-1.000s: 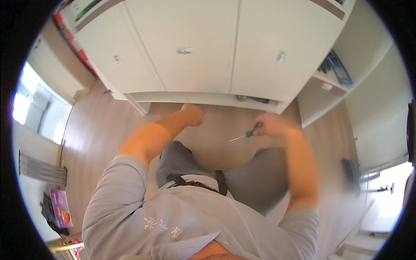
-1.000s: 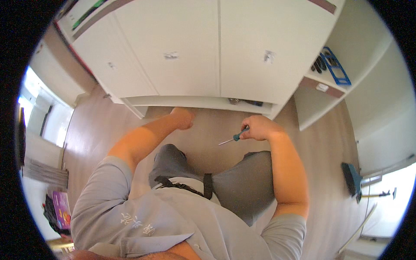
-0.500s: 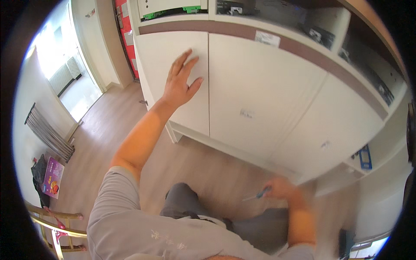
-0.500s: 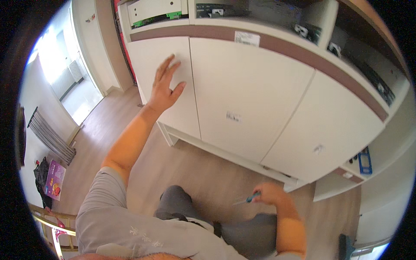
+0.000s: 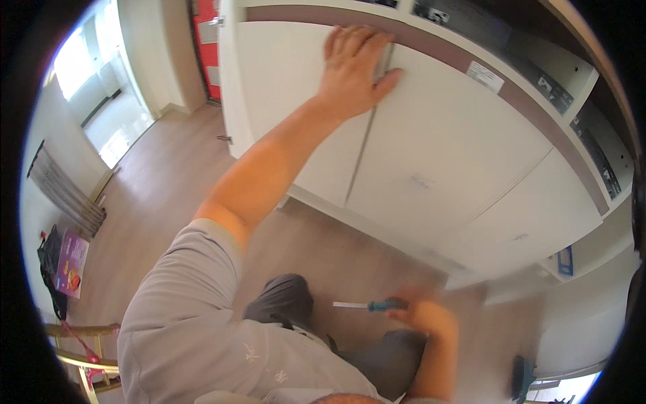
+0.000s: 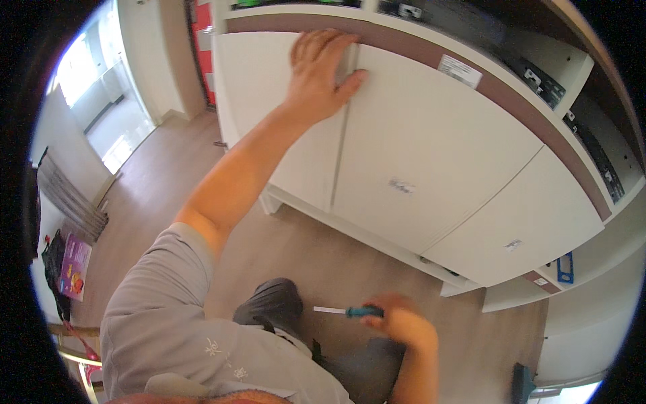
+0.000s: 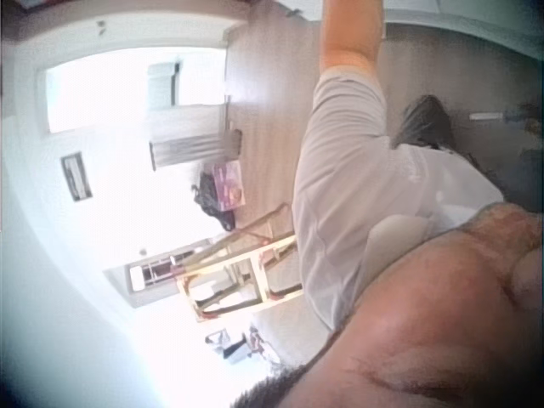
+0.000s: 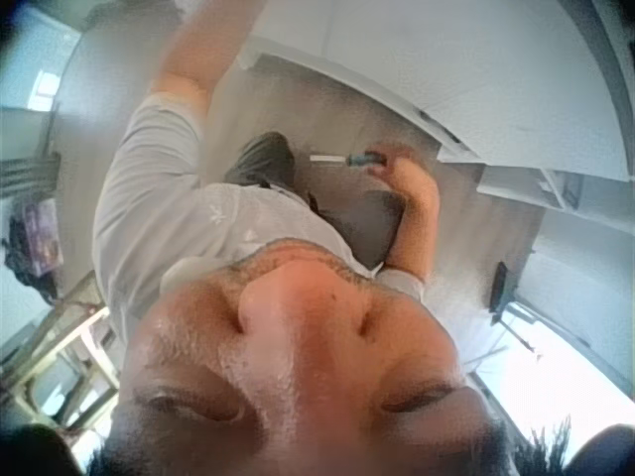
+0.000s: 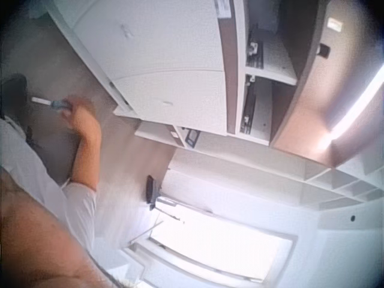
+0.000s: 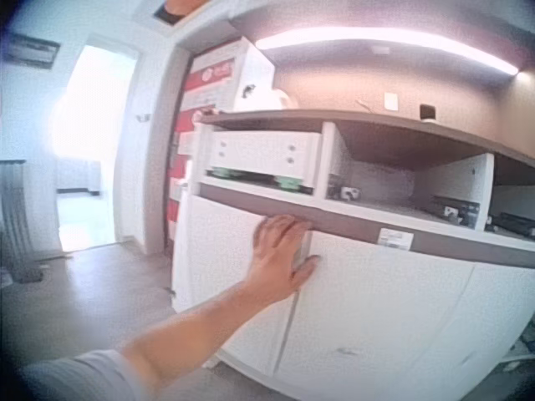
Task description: The person uses a screwdriver to tighten screws on the hinges of a white cabinet door. They repeatedly open and close the door to check the alignment and functionality of the hinges during the process.
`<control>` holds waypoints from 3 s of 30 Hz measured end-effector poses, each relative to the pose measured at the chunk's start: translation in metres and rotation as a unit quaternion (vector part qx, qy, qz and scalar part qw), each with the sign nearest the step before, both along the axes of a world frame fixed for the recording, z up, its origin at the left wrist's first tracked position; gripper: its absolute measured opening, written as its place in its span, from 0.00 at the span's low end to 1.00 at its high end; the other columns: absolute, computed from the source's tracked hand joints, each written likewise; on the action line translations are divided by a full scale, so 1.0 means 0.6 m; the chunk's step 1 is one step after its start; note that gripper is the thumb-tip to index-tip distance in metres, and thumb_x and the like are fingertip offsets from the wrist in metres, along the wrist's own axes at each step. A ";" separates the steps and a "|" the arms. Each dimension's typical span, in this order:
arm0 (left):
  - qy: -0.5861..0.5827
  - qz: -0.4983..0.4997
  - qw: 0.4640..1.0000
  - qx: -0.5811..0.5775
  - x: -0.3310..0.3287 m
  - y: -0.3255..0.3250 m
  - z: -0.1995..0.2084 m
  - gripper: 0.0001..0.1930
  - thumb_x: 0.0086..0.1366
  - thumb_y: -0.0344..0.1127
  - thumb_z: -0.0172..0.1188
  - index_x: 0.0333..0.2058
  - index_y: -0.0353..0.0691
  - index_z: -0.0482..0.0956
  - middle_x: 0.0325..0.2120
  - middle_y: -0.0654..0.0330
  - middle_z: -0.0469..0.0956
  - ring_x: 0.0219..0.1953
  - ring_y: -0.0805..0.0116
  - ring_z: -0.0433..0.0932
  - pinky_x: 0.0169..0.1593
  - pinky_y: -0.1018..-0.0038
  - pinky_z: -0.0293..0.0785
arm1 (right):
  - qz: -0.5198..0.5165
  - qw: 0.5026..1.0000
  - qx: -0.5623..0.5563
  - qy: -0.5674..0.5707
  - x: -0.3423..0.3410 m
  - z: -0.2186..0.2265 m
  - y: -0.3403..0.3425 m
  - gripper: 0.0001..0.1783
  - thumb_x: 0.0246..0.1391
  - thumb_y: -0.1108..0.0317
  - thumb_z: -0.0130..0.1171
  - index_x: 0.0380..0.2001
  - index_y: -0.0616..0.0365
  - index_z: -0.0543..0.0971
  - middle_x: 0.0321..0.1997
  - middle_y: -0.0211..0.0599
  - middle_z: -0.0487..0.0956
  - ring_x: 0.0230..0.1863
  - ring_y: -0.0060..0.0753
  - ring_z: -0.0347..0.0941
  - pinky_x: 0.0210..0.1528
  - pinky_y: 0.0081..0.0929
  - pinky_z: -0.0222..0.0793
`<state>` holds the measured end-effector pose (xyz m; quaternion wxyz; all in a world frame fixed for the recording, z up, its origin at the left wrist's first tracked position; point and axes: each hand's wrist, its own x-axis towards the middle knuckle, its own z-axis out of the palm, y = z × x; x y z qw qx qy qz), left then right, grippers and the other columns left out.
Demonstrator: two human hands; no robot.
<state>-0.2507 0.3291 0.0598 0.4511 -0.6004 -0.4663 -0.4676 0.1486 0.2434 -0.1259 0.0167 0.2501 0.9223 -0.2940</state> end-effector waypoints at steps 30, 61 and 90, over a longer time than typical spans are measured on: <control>-0.489 -0.137 0.854 -0.112 -0.211 -0.525 -0.221 0.20 0.70 0.31 0.61 0.56 0.27 0.70 0.46 0.52 0.80 0.48 0.67 0.78 0.53 0.68 0.75 | -0.099 0.946 0.034 0.306 -0.318 0.141 0.066 0.18 0.59 0.80 0.61 0.53 0.58 0.81 0.54 0.37 0.78 0.54 0.36 0.75 0.59 0.30 0.70; -0.491 -0.105 0.862 -0.073 -0.277 -0.552 -0.229 0.27 0.69 0.40 0.67 0.59 0.29 0.70 0.52 0.54 0.79 0.53 0.65 0.76 0.59 0.67 0.72 | -0.166 0.888 -0.064 0.424 -0.651 0.216 0.280 0.17 0.63 0.66 0.60 0.55 0.55 0.81 0.42 0.44 0.83 0.42 0.38 0.80 0.48 0.34 0.73; -0.477 -0.144 0.864 -0.066 -0.284 -0.544 -0.236 0.26 0.69 0.37 0.67 0.59 0.29 0.70 0.53 0.54 0.78 0.54 0.66 0.76 0.61 0.69 0.70 | -0.138 0.904 -0.040 0.404 -0.652 0.214 0.303 0.19 0.63 0.64 0.60 0.56 0.50 0.81 0.54 0.51 0.82 0.54 0.50 0.79 0.58 0.38 0.72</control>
